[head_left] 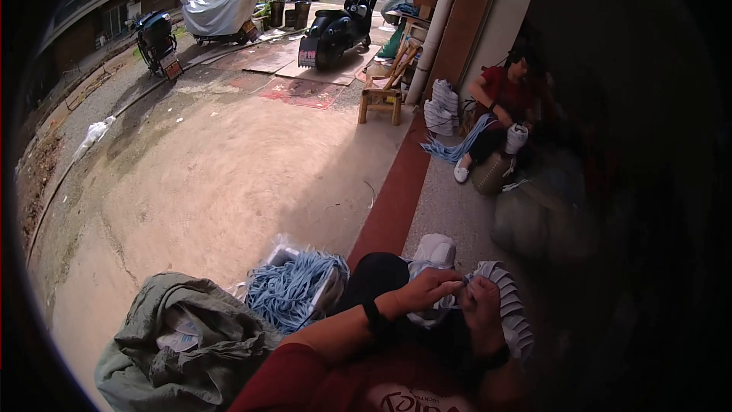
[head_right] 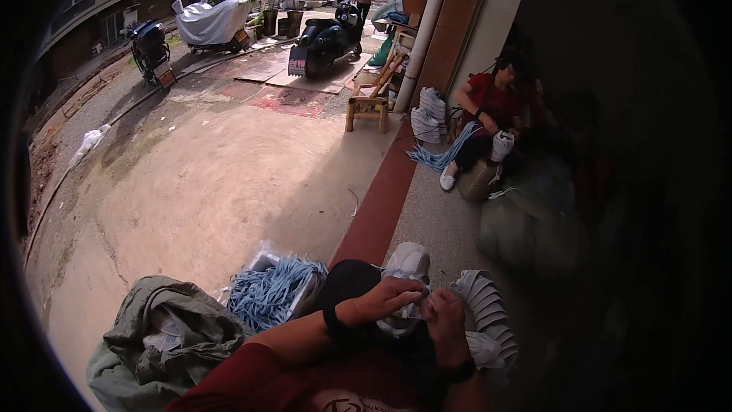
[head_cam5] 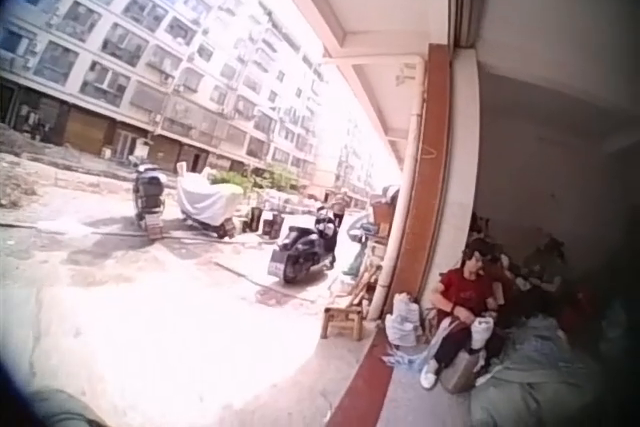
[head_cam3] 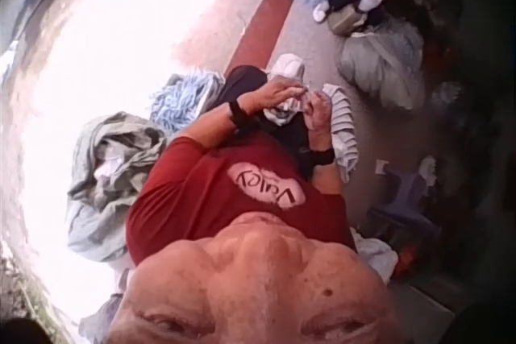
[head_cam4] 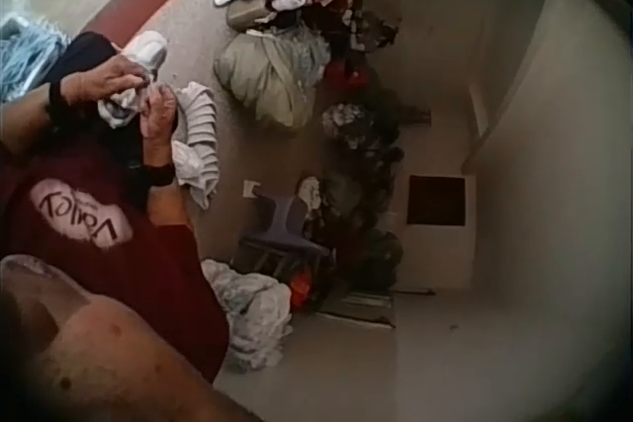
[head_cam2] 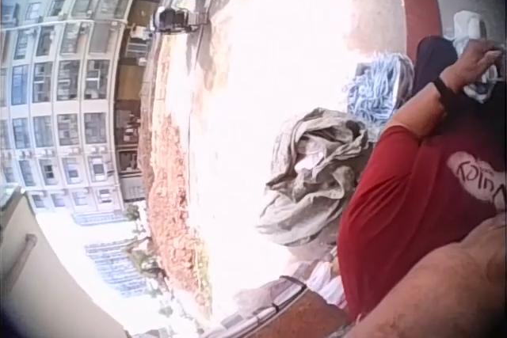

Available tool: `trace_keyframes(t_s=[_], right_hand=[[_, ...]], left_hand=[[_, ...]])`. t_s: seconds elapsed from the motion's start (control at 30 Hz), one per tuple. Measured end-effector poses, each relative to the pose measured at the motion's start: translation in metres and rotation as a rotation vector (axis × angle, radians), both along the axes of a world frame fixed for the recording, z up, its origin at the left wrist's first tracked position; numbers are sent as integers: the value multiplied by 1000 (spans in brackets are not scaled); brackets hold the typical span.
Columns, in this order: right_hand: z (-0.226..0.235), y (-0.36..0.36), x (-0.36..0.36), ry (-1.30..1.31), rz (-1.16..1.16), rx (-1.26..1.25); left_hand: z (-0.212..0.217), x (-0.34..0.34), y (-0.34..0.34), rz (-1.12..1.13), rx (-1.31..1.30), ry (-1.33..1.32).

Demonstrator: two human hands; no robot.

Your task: Insert and tie laces on newly manufactured shoes.

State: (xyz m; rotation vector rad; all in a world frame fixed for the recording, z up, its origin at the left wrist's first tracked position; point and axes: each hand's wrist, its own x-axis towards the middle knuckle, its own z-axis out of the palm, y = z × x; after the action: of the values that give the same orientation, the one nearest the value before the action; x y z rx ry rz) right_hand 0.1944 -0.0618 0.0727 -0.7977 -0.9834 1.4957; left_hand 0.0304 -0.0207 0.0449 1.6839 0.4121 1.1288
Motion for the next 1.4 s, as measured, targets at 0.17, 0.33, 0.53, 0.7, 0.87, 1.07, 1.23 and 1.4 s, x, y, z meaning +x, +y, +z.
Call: trace_keyframes(t_s=[0.17, 0.33, 0.53, 0.7, 0.87, 1.07, 1.23, 1.4], right_hand=[[-7, 9, -10, 82, -72, 18], [-11, 14, -12, 211, -38, -38], [-30, 6, -10, 285, -119, -37], [-35, -2, -9, 382, -166, -134], [-47, -3, -8, 164, -118, -73], [-45, -5, -6, 181, -148, -17], [-46, -6, -5, 187, -145, 1], [-53, -5, -1, 154, -199, 37]], left_hand=[[8, 4, -4, 282, 105, 115], [9, 10, -18, 305, -168, 99], [0, 23, -22, 277, -221, 118], [-11, 26, -23, 324, -85, 200], [-3, 28, -27, 340, -33, 257], [-8, 30, -27, 328, 63, 398], [-5, 31, -29, 325, 113, 406], [0, 34, -32, 337, 220, 454]])
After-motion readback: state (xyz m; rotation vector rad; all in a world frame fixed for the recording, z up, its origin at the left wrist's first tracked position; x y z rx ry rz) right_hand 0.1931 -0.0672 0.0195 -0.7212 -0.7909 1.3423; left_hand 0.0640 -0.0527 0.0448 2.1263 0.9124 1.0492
